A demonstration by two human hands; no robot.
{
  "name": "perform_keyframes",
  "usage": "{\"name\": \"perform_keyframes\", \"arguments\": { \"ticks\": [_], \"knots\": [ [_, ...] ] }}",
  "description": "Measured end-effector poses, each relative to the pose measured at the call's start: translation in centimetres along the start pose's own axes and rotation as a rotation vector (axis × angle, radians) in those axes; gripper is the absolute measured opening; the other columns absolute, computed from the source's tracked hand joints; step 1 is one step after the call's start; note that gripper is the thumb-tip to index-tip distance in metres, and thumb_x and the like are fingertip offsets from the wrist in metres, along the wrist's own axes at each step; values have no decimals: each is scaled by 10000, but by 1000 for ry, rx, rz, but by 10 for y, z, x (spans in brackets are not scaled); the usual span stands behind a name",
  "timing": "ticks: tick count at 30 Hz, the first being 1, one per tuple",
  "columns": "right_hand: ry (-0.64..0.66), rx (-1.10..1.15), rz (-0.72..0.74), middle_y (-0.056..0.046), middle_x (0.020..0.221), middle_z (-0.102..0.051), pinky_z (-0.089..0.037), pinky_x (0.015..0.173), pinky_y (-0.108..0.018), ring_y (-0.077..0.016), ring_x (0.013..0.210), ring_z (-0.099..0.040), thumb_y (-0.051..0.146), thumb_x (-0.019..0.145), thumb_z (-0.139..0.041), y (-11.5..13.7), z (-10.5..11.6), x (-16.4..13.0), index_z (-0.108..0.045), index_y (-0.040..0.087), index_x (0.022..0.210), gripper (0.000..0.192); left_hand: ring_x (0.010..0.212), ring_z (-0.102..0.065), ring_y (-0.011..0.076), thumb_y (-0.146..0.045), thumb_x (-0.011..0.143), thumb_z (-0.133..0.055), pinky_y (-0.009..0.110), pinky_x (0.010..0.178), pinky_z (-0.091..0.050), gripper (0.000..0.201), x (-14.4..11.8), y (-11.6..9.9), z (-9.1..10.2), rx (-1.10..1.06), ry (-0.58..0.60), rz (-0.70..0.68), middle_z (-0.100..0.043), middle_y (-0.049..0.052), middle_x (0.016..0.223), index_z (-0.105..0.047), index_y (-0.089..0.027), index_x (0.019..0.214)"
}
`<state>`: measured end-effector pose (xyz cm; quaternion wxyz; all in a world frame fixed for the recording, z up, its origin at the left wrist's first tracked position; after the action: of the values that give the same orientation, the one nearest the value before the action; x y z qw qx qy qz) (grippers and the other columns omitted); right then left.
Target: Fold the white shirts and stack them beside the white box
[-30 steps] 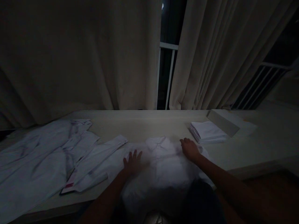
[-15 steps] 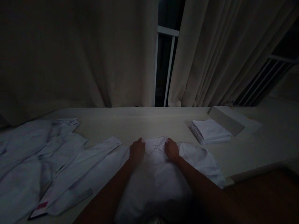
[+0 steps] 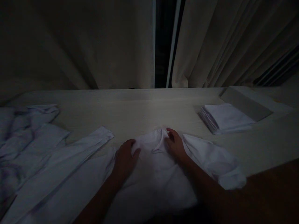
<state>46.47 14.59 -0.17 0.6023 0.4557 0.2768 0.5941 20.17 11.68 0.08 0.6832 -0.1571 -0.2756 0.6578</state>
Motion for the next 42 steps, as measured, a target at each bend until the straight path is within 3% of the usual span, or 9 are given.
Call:
{"name": "perform_keyframes", "arguments": {
  "ticks": [4, 8, 13, 18, 26, 29, 32, 36, 42],
  "knots": [
    [-50, -133, -42, -83, 937, -642, -470, 817, -358, -215, 858, -596, 469, 868, -550, 5, -1, 5, -634, 160, 1137, 418, 942, -619, 232, -578, 915, -366, 394, 870, -464, 569, 11, -3, 4, -93, 88, 103, -652, 85, 1059, -473, -242, 1362],
    [-51, -288, 39, -79, 902, -642, -449, 808, -345, -216, 856, -585, 344, 791, -642, 14, -12, 5, -674, 173, 954, 238, 921, -623, 250, -646, 888, -363, 388, 833, -455, 575, 15, 3, 3, 16, 167, 156, -660, 92, 1021, -593, -255, 1242],
    [-80, -193, 66, -50, 817, -633, -441, 764, -311, -185, 785, -572, 298, 835, -564, 27, -11, 2, -665, 186, 793, 156, 868, -632, 243, -695, 858, -375, 365, 780, -446, 585, 12, 20, 11, 8, 164, 275, -686, 80, 972, -655, -234, 1085],
    [-89, -10, 22, -13, 778, -650, -447, 675, -275, -160, 703, -579, 364, 853, -579, 33, -5, -3, -664, 197, 871, 188, 917, -635, 239, -686, 838, -424, 351, 793, -433, 555, 15, 22, 16, -34, 153, 283, -700, 80, 1025, -677, -227, 1020],
    [-91, 51, 17, -29, 861, -652, -460, 601, -264, -164, 718, -596, 258, 829, -533, 32, 2, -1, -625, 187, 1010, 215, 635, -559, 162, -450, 781, -588, 284, 619, -392, 236, 15, 11, 17, -125, 123, 224, -608, -11, 685, -601, -220, 834],
    [-48, -17, 73, -57, 995, -659, -490, 744, -310, -188, 859, -612, 189, 773, -538, 27, -3, 3, -614, 190, 1075, 311, 656, -563, 158, -400, 775, -596, 282, 630, -403, 175, 11, 7, 22, -170, 61, 217, -609, -20, 703, -589, -229, 809],
    [24, -42, 93, -63, 1059, -656, -481, 835, -337, -194, 924, -612, 150, 734, -555, 23, -11, 5, -590, 192, 1130, 400, 775, -589, 166, -376, 784, -598, 291, 721, -434, 149, 9, -3, 34, -192, -100, 123, -634, -10, 814, -587, -233, 824],
    [43, -32, 78, -21, 892, -652, -469, 740, -293, -167, 794, -602, 212, 783, -603, 26, -10, 4, -593, 196, 1019, 237, 802, -585, 159, -347, 801, -595, 288, 756, -437, 116, 4, -15, 45, -170, -243, 18, -623, -12, 831, -575, -233, 810],
    [57, -57, 110, -9, 769, -619, -417, 664, -260, -145, 716, -557, 322, 795, -697, 32, -8, 4, -626, 195, 772, 147, 804, -603, 166, -393, 802, -600, 276, 694, -445, 166, 0, -9, 50, -201, -268, 157, -654, -11, 888, -611, -248, 882]
  ]
}}
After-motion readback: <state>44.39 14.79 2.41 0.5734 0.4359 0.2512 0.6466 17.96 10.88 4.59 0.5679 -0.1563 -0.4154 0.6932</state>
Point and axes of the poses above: each hand's wrist, its own x-axis towards the middle knuckle, its own z-axis out of the back of the hand, y = z × x, the point moved 9 cm from there along x, towards the middle knuckle
